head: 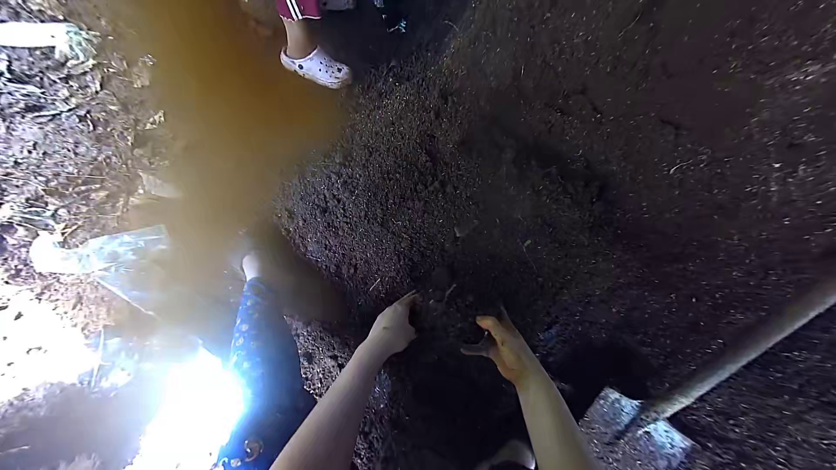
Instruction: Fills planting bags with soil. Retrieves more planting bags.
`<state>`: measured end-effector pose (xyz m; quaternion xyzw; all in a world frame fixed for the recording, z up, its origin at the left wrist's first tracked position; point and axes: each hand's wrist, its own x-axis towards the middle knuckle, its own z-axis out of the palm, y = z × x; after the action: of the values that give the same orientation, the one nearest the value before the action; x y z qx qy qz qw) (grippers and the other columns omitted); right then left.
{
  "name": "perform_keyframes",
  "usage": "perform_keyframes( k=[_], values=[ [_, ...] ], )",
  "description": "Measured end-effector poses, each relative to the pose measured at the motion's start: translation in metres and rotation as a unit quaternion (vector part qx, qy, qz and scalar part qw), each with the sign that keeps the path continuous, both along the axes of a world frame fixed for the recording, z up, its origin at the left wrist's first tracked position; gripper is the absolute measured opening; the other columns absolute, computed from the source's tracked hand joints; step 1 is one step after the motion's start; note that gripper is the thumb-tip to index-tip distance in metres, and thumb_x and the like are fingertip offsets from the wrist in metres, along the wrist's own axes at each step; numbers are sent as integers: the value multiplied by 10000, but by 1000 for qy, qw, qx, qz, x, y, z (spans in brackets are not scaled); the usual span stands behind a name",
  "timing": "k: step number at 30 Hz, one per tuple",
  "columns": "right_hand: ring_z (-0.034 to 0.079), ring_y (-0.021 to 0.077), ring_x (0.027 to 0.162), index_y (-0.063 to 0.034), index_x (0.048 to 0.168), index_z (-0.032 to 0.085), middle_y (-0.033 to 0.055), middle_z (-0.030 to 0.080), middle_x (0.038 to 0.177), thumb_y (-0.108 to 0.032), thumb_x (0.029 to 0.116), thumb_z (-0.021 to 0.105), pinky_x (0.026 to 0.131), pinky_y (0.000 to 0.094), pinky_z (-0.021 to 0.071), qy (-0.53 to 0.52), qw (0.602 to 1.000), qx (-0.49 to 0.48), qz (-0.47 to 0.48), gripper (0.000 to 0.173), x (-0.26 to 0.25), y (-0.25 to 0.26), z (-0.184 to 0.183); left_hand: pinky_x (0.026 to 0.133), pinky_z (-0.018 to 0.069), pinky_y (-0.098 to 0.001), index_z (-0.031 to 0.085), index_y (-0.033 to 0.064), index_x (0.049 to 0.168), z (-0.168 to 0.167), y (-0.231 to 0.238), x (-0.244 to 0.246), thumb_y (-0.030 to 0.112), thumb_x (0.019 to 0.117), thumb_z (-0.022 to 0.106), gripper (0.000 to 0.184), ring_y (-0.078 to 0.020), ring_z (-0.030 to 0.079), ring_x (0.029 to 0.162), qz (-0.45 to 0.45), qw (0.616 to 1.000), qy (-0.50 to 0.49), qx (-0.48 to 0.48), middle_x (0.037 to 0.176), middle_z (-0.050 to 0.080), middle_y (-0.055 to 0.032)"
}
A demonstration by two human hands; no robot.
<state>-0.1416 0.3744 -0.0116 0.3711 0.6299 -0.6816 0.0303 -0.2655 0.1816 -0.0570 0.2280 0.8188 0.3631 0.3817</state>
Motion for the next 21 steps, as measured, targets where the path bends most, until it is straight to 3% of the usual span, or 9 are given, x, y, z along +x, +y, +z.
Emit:
perform_keyframes(
  k=[2,4,6,10,14,17,19,21],
  values=[
    [684,358,1012,-141,1607,147,228,480,1427,-231,985,620,701,507,618,-34,996,56,57,787,-6,-9,5,1206,348,-499,308,44,1607,5,-4,2,30,896,719,821,-298,416,1483,-7,1000,18,-3,1656,349,-127],
    [668,401,1069,-136,1595,226,256,403,1515,-318,948,714,732,537,616,-71,984,126,108,831,-17,-13,5,1221,332,-477,343,22,1586,8,-8,2,30,892,723,792,-289,385,1505,-1,999,36,2,1652,347,-150],
    [656,408,1100,-120,1590,258,285,339,1549,-416,921,742,760,522,619,-115,958,213,156,877,-29,-19,12,1219,337,-471,326,75,1610,7,-12,2,2,880,722,833,-259,367,1518,-4,999,45,14,1688,294,-82],
    [638,364,1140,-94,1571,314,268,374,1535,-496,923,715,856,477,588,-166,891,349,241,861,-54,-37,39,1181,389,-502,305,104,1623,-5,-13,2,-12,861,727,879,-266,393,1503,-7,998,66,4,1715,233,-27],
    [632,350,1149,-85,1557,332,257,401,1509,-531,917,709,883,468,579,-150,879,368,264,867,-68,-51,42,1156,417,-510,279,102,1633,-11,-18,-4,19,874,721,882,-281,433,1476,-16,996,82,-30,1709,250,-36],
    [540,376,1298,-96,1543,384,229,410,1530,-547,898,719,1036,508,495,-137,855,415,281,855,-70,-64,42,1151,422,-506,277,105,1635,-14,-22,-8,28,879,712,876,-279,448,1466,-15,995,86,-50,1708,254,-32],
    [500,398,1343,-110,1541,407,214,413,1538,-564,891,718,1071,526,467,-130,837,446,291,852,-68,-68,43,1146,427,-516,293,110,1631,-16,-24,-11,45,887,710,856,-290,463,1453,-9,995,86,-51,1703,268,-37],
    [495,403,1342,-113,1521,433,227,420,1529,-548,876,736,1076,534,460,-90,853,443,260,835,-60,-60,40,1152,419,-522,294,114,1631,-18,-25,-12,66,898,710,844,-292,456,1459,-10,995,83,-55,1704,263,-36]
  ],
)
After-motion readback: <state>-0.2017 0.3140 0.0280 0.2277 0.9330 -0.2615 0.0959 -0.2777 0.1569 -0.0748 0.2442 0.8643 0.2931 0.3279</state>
